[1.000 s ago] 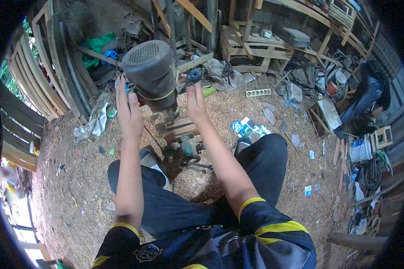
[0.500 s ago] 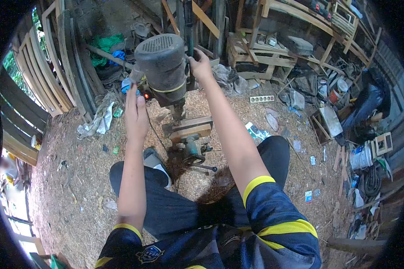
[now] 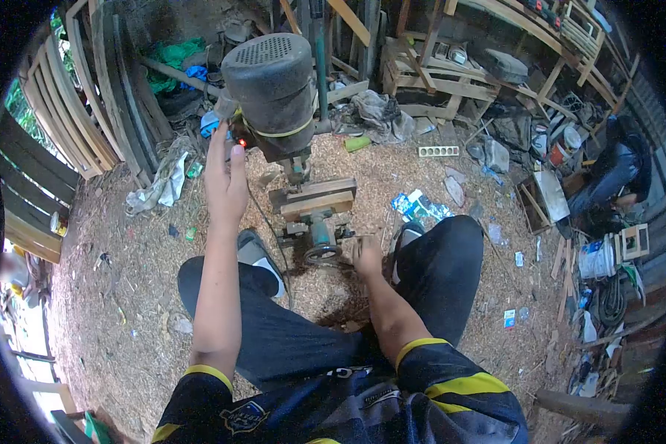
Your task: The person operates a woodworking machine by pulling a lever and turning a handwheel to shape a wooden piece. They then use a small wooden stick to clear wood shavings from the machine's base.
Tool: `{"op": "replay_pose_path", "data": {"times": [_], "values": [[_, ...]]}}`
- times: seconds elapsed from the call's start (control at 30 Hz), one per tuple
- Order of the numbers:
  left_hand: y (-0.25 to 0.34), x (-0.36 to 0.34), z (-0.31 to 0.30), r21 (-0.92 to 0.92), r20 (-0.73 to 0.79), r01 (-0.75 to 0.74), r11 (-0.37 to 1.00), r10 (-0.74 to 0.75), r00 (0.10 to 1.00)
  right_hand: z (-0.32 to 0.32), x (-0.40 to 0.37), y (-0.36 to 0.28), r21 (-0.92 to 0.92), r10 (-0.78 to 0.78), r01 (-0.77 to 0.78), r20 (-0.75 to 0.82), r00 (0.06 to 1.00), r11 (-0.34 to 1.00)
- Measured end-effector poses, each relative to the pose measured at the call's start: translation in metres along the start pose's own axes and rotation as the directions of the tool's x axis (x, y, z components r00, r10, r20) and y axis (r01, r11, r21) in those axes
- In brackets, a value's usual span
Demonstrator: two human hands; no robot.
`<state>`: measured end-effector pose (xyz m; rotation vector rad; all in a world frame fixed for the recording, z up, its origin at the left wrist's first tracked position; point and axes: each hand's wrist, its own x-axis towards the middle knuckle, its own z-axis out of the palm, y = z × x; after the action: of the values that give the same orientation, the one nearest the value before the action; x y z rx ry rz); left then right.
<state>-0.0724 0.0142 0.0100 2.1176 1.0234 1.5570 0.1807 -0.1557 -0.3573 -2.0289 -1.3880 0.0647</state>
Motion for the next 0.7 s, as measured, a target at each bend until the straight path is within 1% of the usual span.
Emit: {"op": "replay_pose_path", "data": {"times": [0.03,0.07,0.1,0.13,0.23,0.33,0.4,0.43,0.5,0.53,0.6,0.63,0.7], "values": [[0.001,0.000,0.002,0.016,0.003,-0.021,1.000,0.021,1.000,0.015,-0.023,0.022,-0.033,-0.006,0.011,0.154,0.988,0.999],[0.001,0.001,0.003,0.032,0.006,-0.044,0.999,0.043,0.999,0.032,-0.034,0.036,-0.011,0.096,-0.097,0.295,0.951,0.995],[0.002,0.003,0.003,0.047,0.008,-0.068,0.997,0.068,0.998,0.048,-0.041,0.046,-0.005,0.186,-0.204,0.430,0.883,0.979],[0.003,0.004,0.003,0.047,0.009,-0.070,0.996,0.070,0.998,0.052,-0.042,0.045,-0.017,0.262,-0.304,0.557,0.788,0.952],[0.007,0.004,0.003,0.041,0.010,-0.060,0.997,0.059,0.998,0.054,-0.022,0.037,-0.064,0.276,-0.345,0.739,0.615,0.937],[0.006,0.006,0.004,0.053,0.028,-0.071,0.996,0.069,0.997,0.053,-0.015,0.038,-0.104,0.258,-0.298,0.799,0.543,0.949],[0.007,0.007,0.004,0.083,0.026,-0.092,0.992,0.090,0.996,0.056,-0.016,0.036,-0.148,0.235,-0.191,0.761,0.604,0.970],[0.008,0.007,0.005,0.066,0.022,-0.108,0.992,0.106,0.994,0.057,-0.018,0.035,-0.172,0.221,-0.138,0.743,0.632,0.975],[0.010,0.008,0.006,0.032,0.018,-0.140,0.990,0.140,0.990,0.056,-0.020,0.032,-0.160,0.193,-0.111,0.721,0.666,0.981],[0.011,0.008,0.007,0.042,0.039,-0.139,0.989,0.138,0.990,0.054,-0.021,0.029,-0.153,0.179,-0.099,0.708,0.683,0.983],[0.010,0.009,0.007,0.063,0.078,-0.141,0.988,0.136,0.988,0.051,-0.019,0.024,-0.175,0.204,-0.113,0.701,0.683,0.978],[0.010,0.008,0.006,0.086,0.111,-0.169,0.982,0.159,0.981,0.050,-0.017,0.021,-0.185,0.214,-0.117,0.698,0.684,0.976],[0.006,0.007,0.004,0.135,0.176,-0.226,0.965,0.202,0.964,0.033,-0.012,0.007,-0.175,0.277,-0.222,0.734,0.620,0.959]]}}
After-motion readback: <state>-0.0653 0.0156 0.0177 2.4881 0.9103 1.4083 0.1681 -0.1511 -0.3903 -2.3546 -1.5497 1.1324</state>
